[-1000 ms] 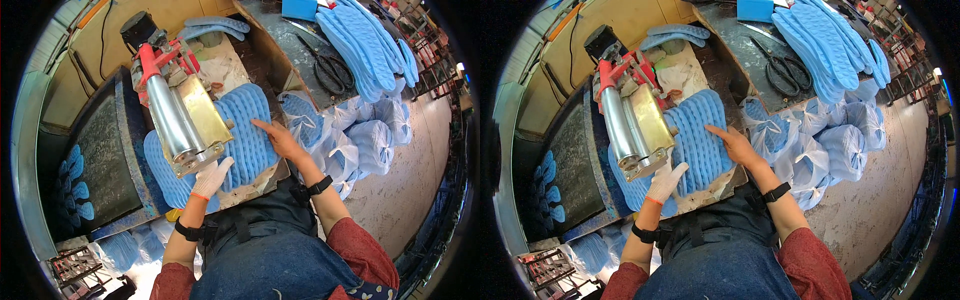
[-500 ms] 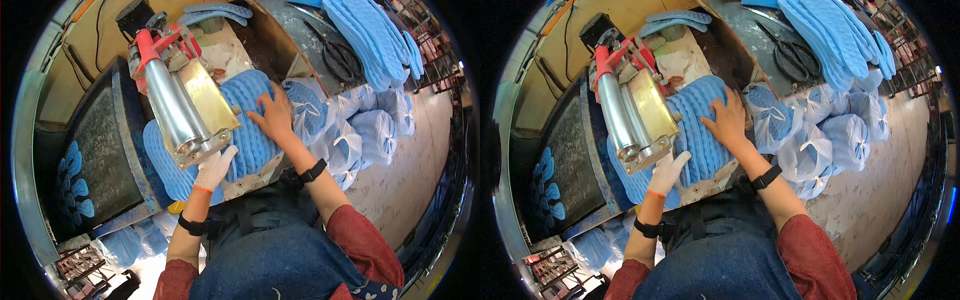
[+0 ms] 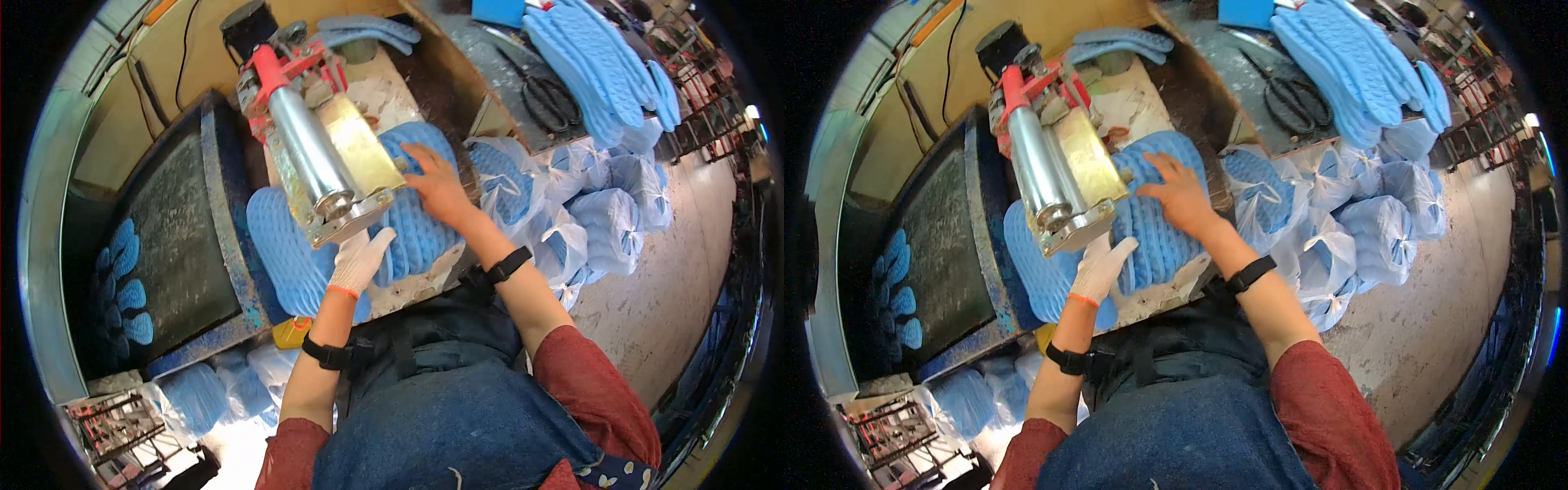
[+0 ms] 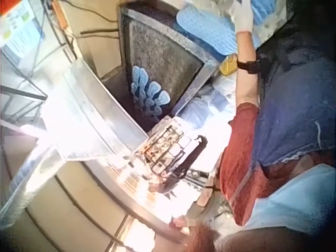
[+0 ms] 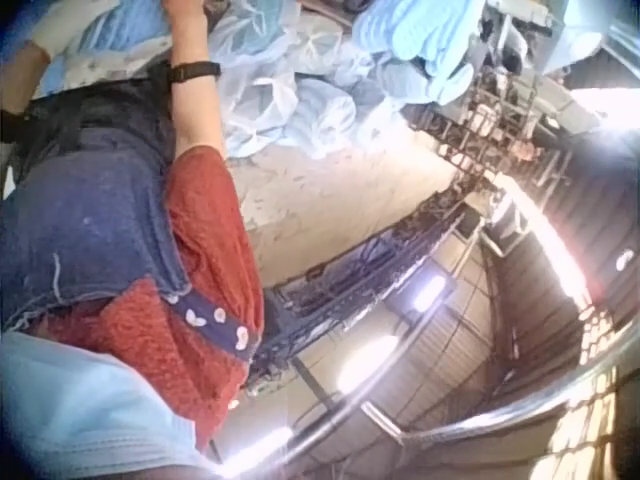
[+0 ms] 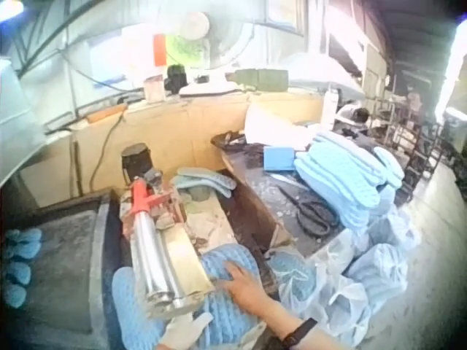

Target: Applying adhesive to blue shoe soles using a roller machine and then sorting black shoe upper components.

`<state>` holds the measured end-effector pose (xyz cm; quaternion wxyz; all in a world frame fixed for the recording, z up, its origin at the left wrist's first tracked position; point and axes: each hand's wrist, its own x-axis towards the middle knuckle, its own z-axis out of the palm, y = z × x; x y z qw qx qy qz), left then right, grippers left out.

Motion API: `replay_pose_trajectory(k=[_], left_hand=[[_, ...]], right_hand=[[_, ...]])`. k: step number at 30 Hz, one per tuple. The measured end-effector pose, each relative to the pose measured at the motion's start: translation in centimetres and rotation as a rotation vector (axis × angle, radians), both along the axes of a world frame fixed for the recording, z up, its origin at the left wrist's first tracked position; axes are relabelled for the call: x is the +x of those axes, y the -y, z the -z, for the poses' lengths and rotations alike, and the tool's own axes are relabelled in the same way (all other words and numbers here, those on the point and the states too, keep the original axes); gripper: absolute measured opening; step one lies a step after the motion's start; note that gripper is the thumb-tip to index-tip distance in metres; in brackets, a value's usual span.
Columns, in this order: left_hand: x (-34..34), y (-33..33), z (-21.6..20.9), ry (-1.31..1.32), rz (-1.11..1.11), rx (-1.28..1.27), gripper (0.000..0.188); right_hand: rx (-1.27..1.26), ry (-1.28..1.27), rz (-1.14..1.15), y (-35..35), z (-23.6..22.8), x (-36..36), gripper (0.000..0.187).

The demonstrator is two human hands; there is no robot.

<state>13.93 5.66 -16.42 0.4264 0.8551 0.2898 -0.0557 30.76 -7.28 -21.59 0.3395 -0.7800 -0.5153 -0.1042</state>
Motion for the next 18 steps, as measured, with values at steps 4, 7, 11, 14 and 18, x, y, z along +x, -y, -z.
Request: replay_pose_trajectory(k=[4,7,11,14,18], left_hand=[[-0.5,-0.8,1.3,0.041,-0.091,0.011,0.06],[0.1,-0.6,0.4,-0.006,-0.13,-0.048,0.058],[0.4,-0.6,1.0,0.065,-0.107,-0.069,0.059],[0.6,-0.9,1.6,0.178,0.003,-0.011,0.068],[-0.4,-0.9,2.3,0.132,-0.061,-0.097,0.07]], right_hand=[[0.021,-0.026,-0.01,-0.8,-0.1,-0.8,0.035],[0.033,-0.021,-0.006,-0.6,0.0,-0.1,0.03],[0.037,-0.039,-0.009,-0.1,-0.6,0.6,0.033],[0.09,-0.022,0.012,-0.1,1.3,0.8,0.031],[0.14,-0.174,0.012,1.4,-3.5,0.2,0.027]])
